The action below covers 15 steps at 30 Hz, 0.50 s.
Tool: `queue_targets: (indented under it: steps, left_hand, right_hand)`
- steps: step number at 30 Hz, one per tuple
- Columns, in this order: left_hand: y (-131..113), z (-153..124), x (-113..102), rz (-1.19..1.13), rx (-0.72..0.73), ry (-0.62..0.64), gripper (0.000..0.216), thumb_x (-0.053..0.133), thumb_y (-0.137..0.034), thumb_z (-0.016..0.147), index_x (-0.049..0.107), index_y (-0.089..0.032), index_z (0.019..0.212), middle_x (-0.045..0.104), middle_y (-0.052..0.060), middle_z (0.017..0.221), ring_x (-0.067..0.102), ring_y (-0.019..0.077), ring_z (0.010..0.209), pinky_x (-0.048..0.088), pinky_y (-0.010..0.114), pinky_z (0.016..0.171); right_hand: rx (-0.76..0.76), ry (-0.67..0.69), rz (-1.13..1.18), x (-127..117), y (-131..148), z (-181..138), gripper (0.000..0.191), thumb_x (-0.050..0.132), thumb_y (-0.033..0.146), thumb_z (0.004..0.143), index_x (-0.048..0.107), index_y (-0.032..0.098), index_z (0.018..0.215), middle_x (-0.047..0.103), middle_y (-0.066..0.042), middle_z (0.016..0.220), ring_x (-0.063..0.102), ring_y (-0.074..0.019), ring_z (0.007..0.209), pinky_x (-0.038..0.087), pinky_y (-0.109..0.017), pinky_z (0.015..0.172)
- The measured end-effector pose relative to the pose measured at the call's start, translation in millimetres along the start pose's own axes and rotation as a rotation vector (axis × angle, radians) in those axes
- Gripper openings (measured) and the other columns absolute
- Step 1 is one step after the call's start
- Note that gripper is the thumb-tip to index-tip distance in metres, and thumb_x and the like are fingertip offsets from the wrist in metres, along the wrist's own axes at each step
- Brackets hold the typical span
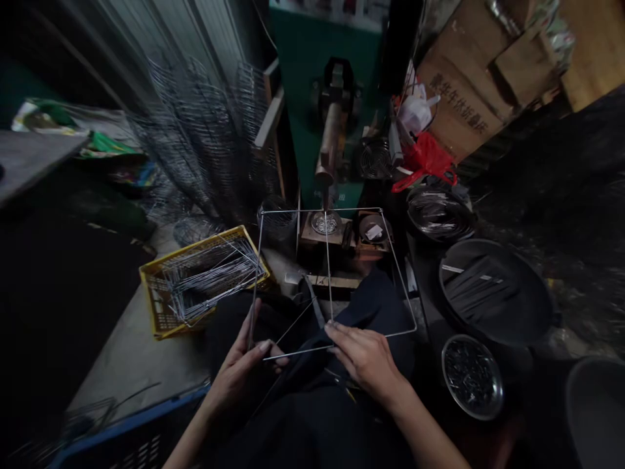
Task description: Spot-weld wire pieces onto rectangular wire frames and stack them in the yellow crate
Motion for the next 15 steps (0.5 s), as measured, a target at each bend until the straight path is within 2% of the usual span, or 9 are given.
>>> queue_targets:
  steps: [6, 9, 12, 15]
  left_hand:
    - [3.6, -1.2, -1.7, 0.026, -0.006, -0.033, 0.09, 0.056, -0.026, 0.092, -0.009, -0.023, 0.154, 0.07, 0.006, 0.067, 0.066, 0.0217, 0.062, 0.053, 0.034, 0.061]
    - [2.0, 5.2, -3.9, 0.007, 0.018, -0.003, 0.088, 0.056, -0.021, 0.091, -0.005, -0.027, 0.155, 0.07, 0.003, 0.068, 0.067, 0.0197, 0.062, 0.054, 0.031, 0.062]
    - [-2.7, 21.1, -5.5, -0.014, 0.044, 0.039, 0.089, 0.059, -0.021, 0.09, -0.001, -0.03, 0.155, 0.071, 0.003, 0.069, 0.07, 0.0207, 0.065, 0.053, 0.028, 0.059]
    - [-13.6, 47.8, -7.6, -0.015, 0.097, 0.08, 0.093, 0.061, -0.022, 0.088, -0.004, -0.03, 0.154, 0.073, 0.004, 0.072, 0.071, 0.0217, 0.067, 0.054, 0.027, 0.058]
  right_hand:
    - [0.086, 0.009, 0.063, 1.7, -2.7, -1.8, 0.052, 0.057, 0.018, 0.092, 0.049, 0.029, 0.142, 0.062, -0.001, 0.131, 0.063, -0.0195, 0.114, 0.055, -0.031, 0.095]
    - [0.118, -0.011, 0.088, 5.4, -8.9, -1.6, 0.047, 0.055, 0.018, 0.094, 0.052, 0.03, 0.139, 0.063, -0.001, 0.129, 0.063, -0.019, 0.115, 0.053, -0.032, 0.098]
    - [0.118, -0.029, 0.107, 8.4, -20.3, 8.7, 0.043, 0.054, 0.021, 0.095, 0.054, 0.029, 0.137, 0.064, -0.001, 0.129, 0.062, -0.0179, 0.116, 0.052, -0.033, 0.1]
    - [0.122, -0.039, 0.08, 8.1, -38.3, 32.8, 0.042, 0.057, 0.025, 0.094, 0.055, 0.029, 0.136, 0.065, -0.002, 0.127, 0.063, -0.0184, 0.115, 0.051, -0.033, 0.1]
Point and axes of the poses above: each hand's wrist, its own z-axis towards the middle knuckle, its own x-axis out of the palm, y = z × x, the point moved 6 cm from there along z, towards the middle knuckle
